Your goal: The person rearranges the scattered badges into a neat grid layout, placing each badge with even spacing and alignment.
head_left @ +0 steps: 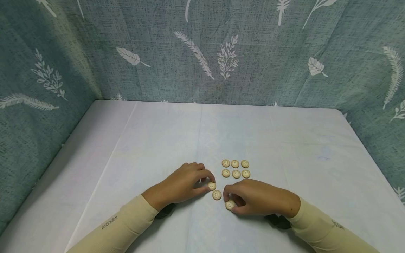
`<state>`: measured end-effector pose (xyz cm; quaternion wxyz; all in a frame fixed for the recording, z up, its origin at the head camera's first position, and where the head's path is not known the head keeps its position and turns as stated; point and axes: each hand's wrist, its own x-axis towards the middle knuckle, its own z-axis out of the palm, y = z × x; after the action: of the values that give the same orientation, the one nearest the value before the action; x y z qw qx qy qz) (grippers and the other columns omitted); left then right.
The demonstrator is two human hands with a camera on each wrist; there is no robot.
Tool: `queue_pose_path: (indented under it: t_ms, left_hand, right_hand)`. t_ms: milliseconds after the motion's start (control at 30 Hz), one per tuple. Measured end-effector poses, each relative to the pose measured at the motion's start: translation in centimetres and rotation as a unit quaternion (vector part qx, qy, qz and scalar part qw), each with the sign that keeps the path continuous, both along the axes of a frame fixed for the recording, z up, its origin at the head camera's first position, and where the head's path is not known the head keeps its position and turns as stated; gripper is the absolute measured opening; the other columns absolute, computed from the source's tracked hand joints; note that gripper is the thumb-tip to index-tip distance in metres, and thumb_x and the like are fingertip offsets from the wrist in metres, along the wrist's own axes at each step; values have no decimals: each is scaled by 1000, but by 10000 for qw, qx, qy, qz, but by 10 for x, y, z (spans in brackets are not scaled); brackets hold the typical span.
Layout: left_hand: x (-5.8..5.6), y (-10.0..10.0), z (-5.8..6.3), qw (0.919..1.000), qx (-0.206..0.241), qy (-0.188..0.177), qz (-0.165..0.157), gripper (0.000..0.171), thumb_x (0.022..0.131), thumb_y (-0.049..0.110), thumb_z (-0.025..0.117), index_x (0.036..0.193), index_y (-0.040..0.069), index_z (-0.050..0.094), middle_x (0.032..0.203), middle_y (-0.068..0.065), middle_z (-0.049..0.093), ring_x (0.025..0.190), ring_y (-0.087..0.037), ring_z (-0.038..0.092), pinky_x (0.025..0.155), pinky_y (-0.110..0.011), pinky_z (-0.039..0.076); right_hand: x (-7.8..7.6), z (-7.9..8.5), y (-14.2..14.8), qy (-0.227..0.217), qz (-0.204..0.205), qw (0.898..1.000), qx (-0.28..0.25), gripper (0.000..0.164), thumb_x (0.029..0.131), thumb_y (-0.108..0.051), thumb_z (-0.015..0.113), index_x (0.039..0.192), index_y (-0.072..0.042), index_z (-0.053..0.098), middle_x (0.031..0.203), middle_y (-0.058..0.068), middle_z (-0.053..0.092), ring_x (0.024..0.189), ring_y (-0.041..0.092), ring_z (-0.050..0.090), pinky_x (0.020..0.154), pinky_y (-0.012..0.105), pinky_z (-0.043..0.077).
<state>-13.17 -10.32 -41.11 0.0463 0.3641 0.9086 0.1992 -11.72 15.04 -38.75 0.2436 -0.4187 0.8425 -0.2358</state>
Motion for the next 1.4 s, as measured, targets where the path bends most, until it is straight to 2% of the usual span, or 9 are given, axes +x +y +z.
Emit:
queue_pose_path:
  t_ms: [833,1033,1267,1400]
  left_hand:
    - [-1,0,1,9999,84,-51,-27,17,90,32,74,107,29,72,86,13,57,77,-3,47,78,-29,41]
    - [1,-1,0,9998,27,-216,26,17,91,33,73,108,31,72,87,14,57,78,-2,47,79,-29,40]
    - [-1,-1,1,10000,86,-37,-13,17,90,33,74,107,30,72,87,14,58,78,-2,47,78,-29,41]
    - [-1,-1,0,9999,19,-167,16,17,91,34,73,108,31,72,88,15,57,78,-2,47,78,-28,40]
  right_hand:
    - [-6,-1,3,34,-190,9995,230,13,89,-16,71,99,-22,64,67,-17,51,60,-5,46,59,17,42]
    - [-7,-1,4,-80,-238,9993,262,13,90,-16,71,100,-21,64,67,-17,51,60,-5,46,59,17,43]
    - [-9,-1,5,35,-235,9995,229,14,90,-15,71,100,-21,64,67,-17,51,60,-4,46,59,17,43]
    - [-9,-1,5,-50,-241,9994,233,13,90,-16,71,100,-21,64,67,-17,51,61,-4,47,59,17,43]
